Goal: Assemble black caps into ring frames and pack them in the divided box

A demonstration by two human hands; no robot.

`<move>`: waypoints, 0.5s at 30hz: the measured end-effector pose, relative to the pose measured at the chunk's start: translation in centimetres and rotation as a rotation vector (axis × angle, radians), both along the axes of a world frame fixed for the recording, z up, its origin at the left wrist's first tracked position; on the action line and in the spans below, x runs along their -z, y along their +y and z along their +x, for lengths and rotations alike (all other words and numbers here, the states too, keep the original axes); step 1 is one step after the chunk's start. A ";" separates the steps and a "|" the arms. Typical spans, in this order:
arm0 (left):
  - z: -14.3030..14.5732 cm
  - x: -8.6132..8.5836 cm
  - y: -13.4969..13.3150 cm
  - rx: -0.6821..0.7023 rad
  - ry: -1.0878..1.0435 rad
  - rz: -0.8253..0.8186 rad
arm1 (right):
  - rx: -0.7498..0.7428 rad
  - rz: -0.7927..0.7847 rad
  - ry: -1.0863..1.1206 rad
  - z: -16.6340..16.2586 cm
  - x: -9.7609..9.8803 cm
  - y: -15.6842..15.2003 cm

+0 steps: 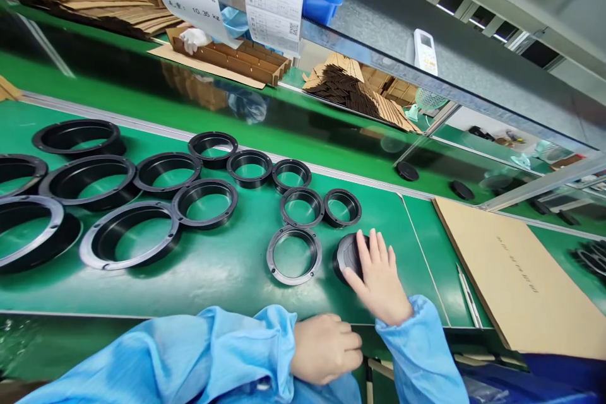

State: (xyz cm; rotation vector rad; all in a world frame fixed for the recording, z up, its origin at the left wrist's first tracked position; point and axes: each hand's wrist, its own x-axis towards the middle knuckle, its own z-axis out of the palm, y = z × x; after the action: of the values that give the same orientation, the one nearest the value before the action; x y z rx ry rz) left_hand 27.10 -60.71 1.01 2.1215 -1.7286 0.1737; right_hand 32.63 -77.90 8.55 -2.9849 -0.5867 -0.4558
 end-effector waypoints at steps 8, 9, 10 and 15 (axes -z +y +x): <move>0.9 0.6 0.8 0.142 -0.113 0.045 | 0.000 0.070 -0.024 2.5 1.5 1.7; 0.9 0.6 0.8 0.144 -0.110 0.041 | 0.001 0.054 0.018 2.7 2.6 1.8; 0.9 0.6 0.9 0.143 -0.104 0.038 | -0.001 0.052 0.048 3.0 3.4 1.7; 1.2 0.1 1.3 0.037 0.040 -0.006 | 0.012 0.204 0.028 4.8 1.5 -1.4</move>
State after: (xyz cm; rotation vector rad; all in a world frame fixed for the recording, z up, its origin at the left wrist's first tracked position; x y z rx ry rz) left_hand 28.28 -59.43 0.92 2.0734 -1.7404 0.1255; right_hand 37.46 -79.27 7.08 -2.7974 -0.4887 -0.4450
